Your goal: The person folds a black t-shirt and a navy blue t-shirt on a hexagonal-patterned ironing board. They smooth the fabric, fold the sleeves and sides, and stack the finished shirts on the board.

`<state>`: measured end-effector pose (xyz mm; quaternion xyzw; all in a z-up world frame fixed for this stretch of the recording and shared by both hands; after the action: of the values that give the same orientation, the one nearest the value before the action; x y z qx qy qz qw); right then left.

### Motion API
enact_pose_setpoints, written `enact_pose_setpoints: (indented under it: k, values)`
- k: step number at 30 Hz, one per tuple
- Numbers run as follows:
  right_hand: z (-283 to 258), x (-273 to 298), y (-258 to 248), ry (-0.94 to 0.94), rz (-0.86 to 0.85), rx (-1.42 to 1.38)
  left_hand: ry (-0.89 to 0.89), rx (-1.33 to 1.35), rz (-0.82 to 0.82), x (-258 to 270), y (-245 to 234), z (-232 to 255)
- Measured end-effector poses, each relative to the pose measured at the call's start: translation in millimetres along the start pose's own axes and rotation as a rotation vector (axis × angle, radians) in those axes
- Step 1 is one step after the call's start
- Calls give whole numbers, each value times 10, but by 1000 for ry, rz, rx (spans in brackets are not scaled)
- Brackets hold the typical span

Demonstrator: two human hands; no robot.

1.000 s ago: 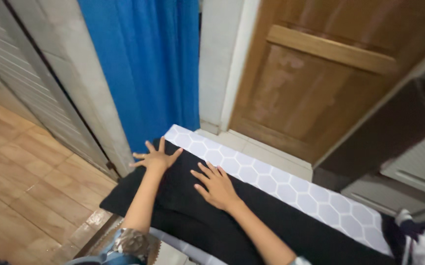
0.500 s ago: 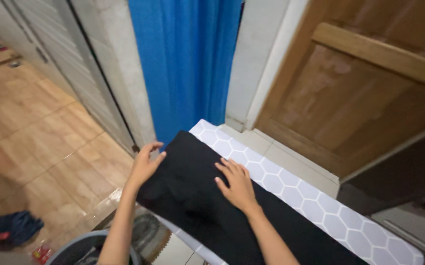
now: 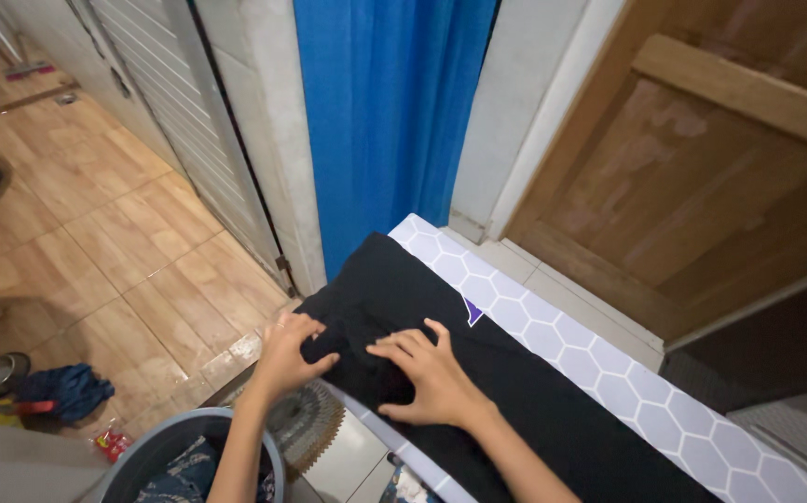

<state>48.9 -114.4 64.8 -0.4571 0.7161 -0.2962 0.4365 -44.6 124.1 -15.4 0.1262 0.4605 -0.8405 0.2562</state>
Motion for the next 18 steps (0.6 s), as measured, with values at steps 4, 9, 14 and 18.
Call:
enact_pose_setpoints:
  k: [4,9,14,18]
  values:
    - [75,18,-77,6,-15,34,-19,3,-6,88,-156,94]
    - [168,99,-176,162,-167,-119,3,2,18,183,-435,199]
    - [268,195,-166,130,-124,-294,9,319,16,0,-551,103]
    - [784,384,-30,527,87,-613,52,850,-49,-588,-284,5]
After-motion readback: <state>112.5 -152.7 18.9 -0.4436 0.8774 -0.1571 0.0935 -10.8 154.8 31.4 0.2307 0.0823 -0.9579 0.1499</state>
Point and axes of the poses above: each hand's wrist, its own x-axis away from the middle knuckle, its own y-axis out of the palm, z = x × y, the point moved 3 cm from there along -x, towards the middle knuckle, and after that the axes turned 2 degrees about -y, right-handed, at the moved point
